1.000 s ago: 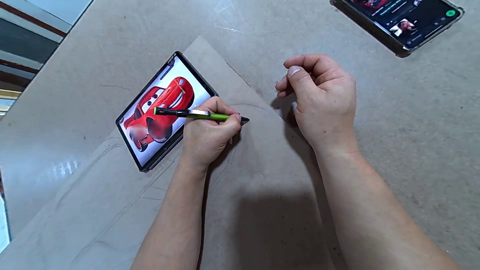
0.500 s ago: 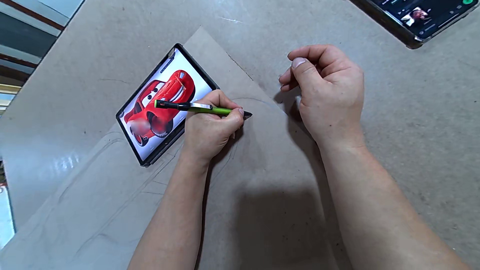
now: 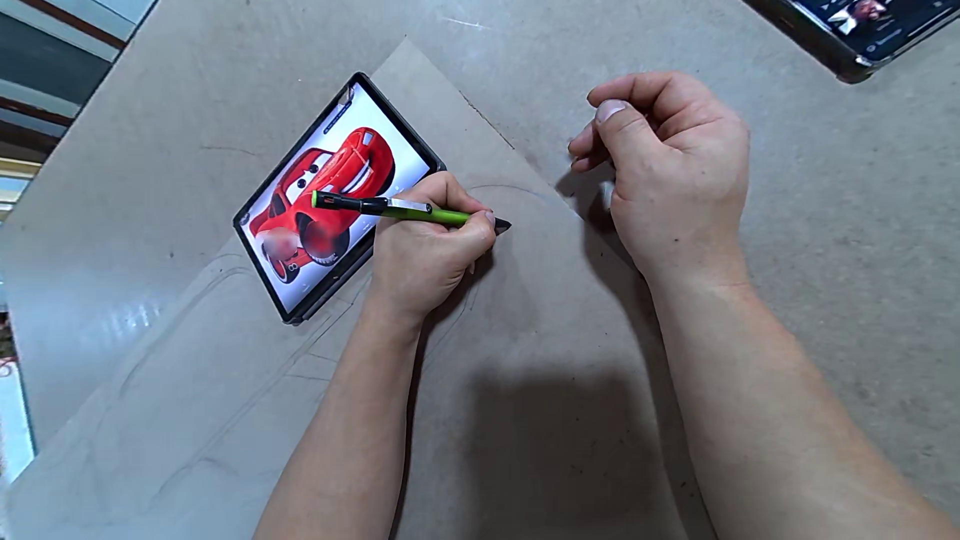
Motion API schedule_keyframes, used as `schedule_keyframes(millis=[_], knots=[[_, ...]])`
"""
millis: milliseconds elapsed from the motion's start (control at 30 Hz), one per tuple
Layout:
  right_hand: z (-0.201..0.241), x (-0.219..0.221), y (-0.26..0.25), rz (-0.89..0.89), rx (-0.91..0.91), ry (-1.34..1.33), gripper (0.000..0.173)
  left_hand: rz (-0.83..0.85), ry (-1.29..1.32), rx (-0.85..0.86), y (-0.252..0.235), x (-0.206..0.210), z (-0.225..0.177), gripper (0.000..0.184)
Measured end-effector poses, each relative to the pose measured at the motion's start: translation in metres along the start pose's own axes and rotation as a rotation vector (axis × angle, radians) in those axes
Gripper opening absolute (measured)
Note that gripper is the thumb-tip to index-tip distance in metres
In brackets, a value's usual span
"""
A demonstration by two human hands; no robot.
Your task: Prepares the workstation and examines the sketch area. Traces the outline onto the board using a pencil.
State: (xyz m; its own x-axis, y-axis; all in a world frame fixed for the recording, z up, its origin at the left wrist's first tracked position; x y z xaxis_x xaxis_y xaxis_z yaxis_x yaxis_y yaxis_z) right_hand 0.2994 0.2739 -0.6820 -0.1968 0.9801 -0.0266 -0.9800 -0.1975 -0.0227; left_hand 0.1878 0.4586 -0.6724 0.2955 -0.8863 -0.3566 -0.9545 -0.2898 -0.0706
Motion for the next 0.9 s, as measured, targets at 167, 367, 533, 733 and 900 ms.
schedule_keyframes(millis=[167,367,533,733,900], knots=[[0.000,0.000,0.000,0.005,-0.005,-0.001,0.016,0.003,0.004,-0.001,0.002,0.000,0.000,0.007],[0.000,0.000,0.000,0.005,-0.008,0.001,0.016,0.005,0.007,0.010,0.007,-0.001,-0.001,0.006],[0.000,0.000,-0.001,0.005,-0.006,0.001,0.015,0.005,0.003,0.021,0.012,-0.002,-0.001,0.006],[-0.001,0.000,-0.001,0.008,-0.014,-0.003,0.015,0.014,-0.024,0.005,0.024,-0.003,-0.003,0.005],[0.000,0.000,-0.001,0.014,-0.016,0.007,0.016,0.028,-0.070,-0.032,0.036,-0.004,-0.007,0.006]])
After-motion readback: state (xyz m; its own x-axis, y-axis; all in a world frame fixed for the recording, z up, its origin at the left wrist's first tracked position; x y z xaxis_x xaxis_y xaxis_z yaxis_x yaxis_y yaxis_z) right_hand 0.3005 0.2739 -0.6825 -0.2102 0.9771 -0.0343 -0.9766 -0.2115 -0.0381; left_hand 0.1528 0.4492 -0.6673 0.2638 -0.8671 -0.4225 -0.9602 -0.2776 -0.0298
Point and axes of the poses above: each hand's wrist, its own y-axis away from the middle knuckle, its own x-axis out of the palm, z = x × y, the point moved 5 cm from there along -y, towards the middle knuckle, and after that the axes turned 3 degrees about x, right-handed, at the moved point
